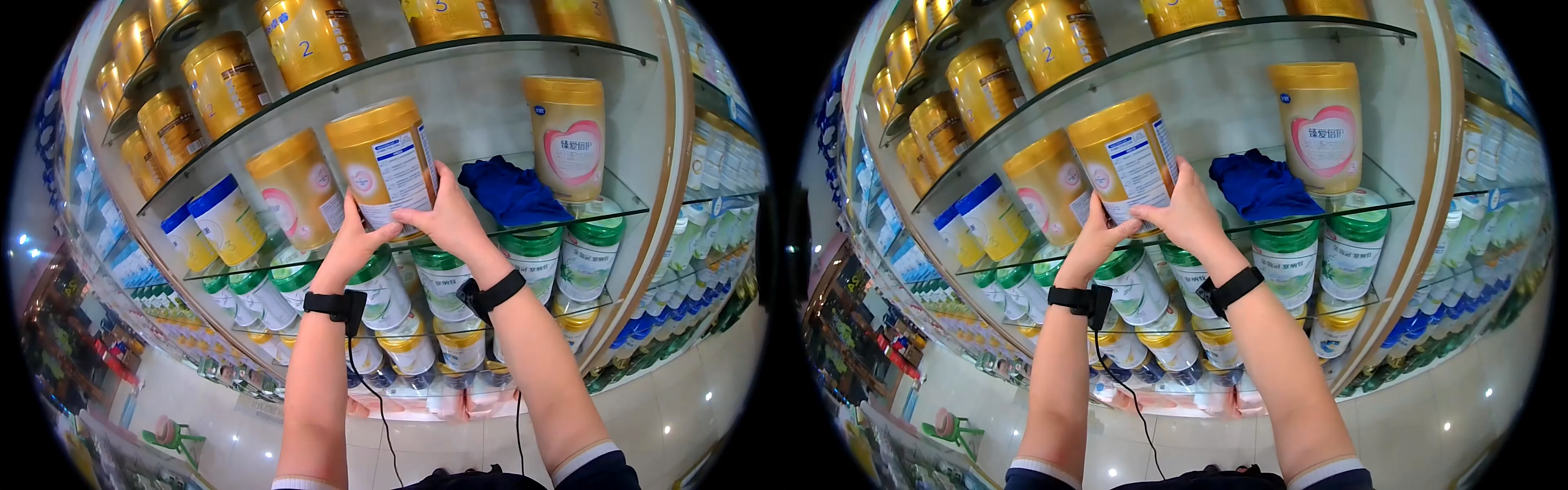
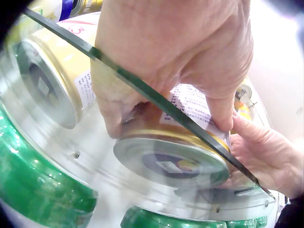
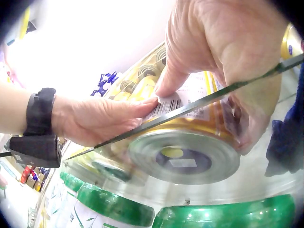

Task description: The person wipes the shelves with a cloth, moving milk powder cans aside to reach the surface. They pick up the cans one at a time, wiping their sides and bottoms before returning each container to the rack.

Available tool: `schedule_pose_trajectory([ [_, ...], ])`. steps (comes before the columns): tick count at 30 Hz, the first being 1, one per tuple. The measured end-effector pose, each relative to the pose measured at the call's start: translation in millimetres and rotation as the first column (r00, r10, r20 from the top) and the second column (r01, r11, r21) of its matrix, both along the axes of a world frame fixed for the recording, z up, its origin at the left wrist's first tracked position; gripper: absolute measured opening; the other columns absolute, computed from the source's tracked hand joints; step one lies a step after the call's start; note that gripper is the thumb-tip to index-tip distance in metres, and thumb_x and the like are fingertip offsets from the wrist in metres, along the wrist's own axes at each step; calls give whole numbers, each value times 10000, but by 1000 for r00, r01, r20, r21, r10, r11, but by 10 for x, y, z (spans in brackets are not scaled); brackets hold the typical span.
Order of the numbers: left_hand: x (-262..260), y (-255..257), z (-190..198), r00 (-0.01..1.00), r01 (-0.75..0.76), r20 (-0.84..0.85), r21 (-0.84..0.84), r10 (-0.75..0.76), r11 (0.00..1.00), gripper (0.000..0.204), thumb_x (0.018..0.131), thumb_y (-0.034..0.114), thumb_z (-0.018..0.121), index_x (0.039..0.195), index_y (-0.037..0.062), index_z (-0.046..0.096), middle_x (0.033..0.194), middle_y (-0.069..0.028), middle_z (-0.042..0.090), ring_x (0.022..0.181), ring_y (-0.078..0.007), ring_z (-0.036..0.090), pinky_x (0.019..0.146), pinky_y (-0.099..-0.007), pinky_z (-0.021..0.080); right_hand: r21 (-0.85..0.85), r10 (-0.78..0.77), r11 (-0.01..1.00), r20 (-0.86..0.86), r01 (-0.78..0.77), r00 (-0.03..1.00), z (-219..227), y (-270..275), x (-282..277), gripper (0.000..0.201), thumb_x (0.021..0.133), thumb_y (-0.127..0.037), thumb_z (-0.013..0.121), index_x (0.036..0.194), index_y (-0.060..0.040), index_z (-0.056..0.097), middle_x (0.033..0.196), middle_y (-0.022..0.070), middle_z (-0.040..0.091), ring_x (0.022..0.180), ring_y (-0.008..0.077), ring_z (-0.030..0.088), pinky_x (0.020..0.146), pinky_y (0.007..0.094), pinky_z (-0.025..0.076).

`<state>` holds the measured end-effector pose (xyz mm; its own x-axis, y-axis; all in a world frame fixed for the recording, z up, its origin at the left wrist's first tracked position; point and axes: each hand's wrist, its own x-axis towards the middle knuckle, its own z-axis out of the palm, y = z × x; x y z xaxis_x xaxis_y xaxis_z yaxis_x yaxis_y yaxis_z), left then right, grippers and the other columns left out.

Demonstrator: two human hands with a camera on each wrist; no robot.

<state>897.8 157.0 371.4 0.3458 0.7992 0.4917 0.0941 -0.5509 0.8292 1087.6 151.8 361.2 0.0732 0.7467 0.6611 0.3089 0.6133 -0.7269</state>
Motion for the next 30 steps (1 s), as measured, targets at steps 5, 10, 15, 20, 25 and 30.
schedule_pose_trajectory([
  [5,-2,3,-5,1000,-20,-17,55,21,998,1000,788,127,779,1492,1,80,1415,-178,397,1307,-258,425,1060,-371,399,17,20,1000,-1,-20,1000,5,1,-3,1027,677,-305,843,1418,96,256,1374,270,449,1287,354,463,1056,394,397],
  [10,-13,13,-22,1000,-24,-16,72,25,997,997,772,141,786,1482,-11,102,1411,-184,403,1301,-259,433,1053,-359,402,20,39,999,-3,-39,999,54,-92,-20,967,716,-240,826,1410,94,241,1338,251,499,1234,321,529,1030,363,420],
  [15,-23,74,-60,1000,-13,4,147,13,989,1011,759,159,790,1481,-16,105,1404,-192,412,1303,-265,430,1072,-362,372,-9,59,998,-25,-59,998,69,-107,-36,989,718,-252,830,1418,93,222,1338,245,499,1241,293,524,1032,357,418],
  [20,-40,98,-77,978,-168,-85,229,192,959,1090,719,276,829,1486,-19,113,1446,-237,316,1336,-343,387,1092,-401,348,-9,120,993,-65,-121,991,86,-117,-13,996,725,-259,831,1426,93,217,1353,236,486,1250,281,505,1046,360,405],
  [25,-37,110,-141,872,-373,-172,372,458,850,1151,695,340,843,1499,-11,97,1448,-254,239,1320,-391,375,1098,-419,340,20,183,983,-115,-182,976,55,-104,58,888,798,-247,779,1424,92,249,1363,235,476,1260,279,488,1054,361,396],
  [30,-92,134,-125,972,-220,-38,170,230,960,1080,742,153,820,1512,5,78,1433,-246,292,1275,-318,444,1052,-389,413,81,261,965,-260,-248,930,5,-37,72,609,919,-192,642,1383,88,364,1345,219,505,1251,263,498,1050,354,400],
])
